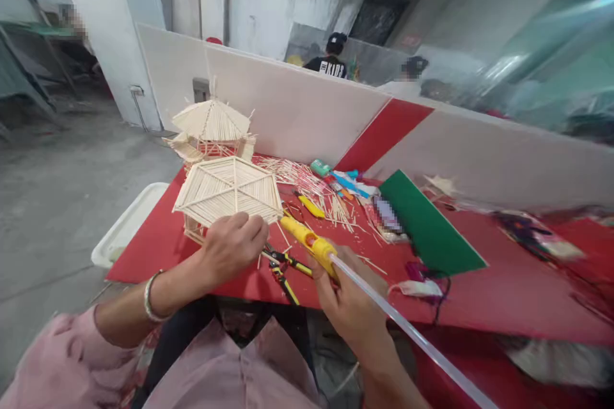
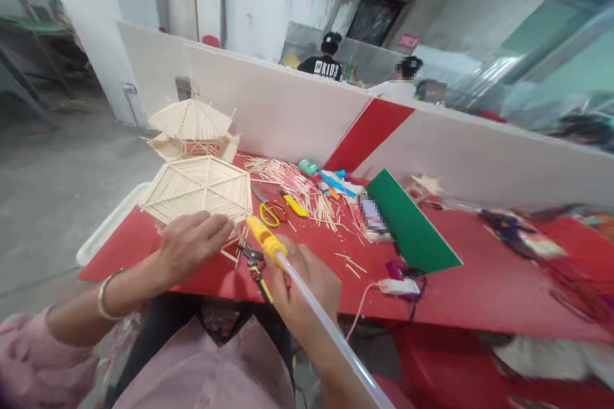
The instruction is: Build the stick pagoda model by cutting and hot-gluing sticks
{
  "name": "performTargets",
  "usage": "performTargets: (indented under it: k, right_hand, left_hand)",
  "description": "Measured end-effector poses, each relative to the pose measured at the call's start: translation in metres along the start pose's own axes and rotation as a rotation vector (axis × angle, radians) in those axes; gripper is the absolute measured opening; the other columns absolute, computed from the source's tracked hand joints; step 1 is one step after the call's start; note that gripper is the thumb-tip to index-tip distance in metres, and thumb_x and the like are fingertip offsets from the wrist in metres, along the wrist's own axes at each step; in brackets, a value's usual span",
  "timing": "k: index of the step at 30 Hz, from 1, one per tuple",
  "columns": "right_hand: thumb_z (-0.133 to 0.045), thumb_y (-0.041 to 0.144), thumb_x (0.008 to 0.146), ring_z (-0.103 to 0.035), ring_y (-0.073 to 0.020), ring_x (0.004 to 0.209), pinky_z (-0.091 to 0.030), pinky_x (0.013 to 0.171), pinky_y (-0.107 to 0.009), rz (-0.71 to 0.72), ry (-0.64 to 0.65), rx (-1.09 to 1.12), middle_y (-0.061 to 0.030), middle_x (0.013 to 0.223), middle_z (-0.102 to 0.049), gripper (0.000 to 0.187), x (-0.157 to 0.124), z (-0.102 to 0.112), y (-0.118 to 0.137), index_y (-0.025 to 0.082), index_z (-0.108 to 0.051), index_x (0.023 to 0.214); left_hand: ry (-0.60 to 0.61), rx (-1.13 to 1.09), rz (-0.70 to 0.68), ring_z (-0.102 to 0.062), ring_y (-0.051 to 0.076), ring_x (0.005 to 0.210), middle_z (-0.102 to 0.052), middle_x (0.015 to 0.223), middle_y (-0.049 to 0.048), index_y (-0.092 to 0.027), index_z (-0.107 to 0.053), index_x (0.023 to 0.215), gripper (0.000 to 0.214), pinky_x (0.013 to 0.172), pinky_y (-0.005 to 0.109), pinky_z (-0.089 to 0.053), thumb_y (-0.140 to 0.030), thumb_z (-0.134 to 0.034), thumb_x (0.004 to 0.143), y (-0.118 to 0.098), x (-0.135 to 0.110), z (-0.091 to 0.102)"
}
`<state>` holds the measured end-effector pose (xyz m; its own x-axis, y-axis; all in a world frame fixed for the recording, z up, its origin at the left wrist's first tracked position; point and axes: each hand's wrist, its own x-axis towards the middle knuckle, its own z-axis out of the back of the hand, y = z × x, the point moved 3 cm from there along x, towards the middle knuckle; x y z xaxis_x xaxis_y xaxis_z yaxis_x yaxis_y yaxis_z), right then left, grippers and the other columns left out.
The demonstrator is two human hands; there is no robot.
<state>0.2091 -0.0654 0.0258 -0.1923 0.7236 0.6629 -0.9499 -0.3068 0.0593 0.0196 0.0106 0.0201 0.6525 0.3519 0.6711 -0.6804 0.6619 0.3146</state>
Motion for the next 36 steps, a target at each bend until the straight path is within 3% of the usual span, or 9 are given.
performTargets:
  k: [8, 19, 36]
  right_hand:
    - [-0.055, 0.025, 0.093, -0.059, -0.0169, 0.072, -0.039, 0.065, -0.027, 0.124, 0.061, -0.187, -0.0060, 0.086, -0.067, 0.027, 0.001, 0.010, 0.002, 0.013, -0.060, 0.118]
    - [-0.051, 0.023, 0.095, -0.057, -0.0161, 0.070, -0.038, 0.064, -0.028, 0.242, 0.030, -0.287, -0.0073, 0.085, -0.066, 0.028, 0.007, 0.019, 0.016, 0.010, -0.061, 0.118]
    - [-0.047, 0.020, 0.096, -0.053, -0.0168, 0.069, -0.035, 0.064, -0.030, 0.206, 0.062, -0.264, -0.0050, 0.078, -0.063, 0.031, 0.005, 0.016, 0.017, 0.013, -0.057, 0.125]
  left_hand:
    - [-0.060, -0.048, 0.021, -0.049, 0.017, 0.058, -0.054, 0.064, 0.0006, -0.016, -0.058, 0.073, 0.014, 0.046, 0.031, -0.028, -0.011, -0.056, 0.086, -0.017, 0.009, -0.006]
    - [-0.134, -0.102, 0.026, -0.048, 0.017, 0.057, -0.051, 0.062, 0.0008, -0.017, -0.051, 0.068, 0.019, 0.046, 0.032, -0.026, -0.009, -0.054, 0.085, -0.020, 0.010, -0.006]
    - [-0.114, -0.075, -0.004, -0.048, 0.017, 0.058, -0.052, 0.063, 0.0002, -0.017, -0.052, 0.070, 0.017, 0.047, 0.032, -0.026, -0.012, -0.057, 0.086, -0.020, 0.009, -0.006]
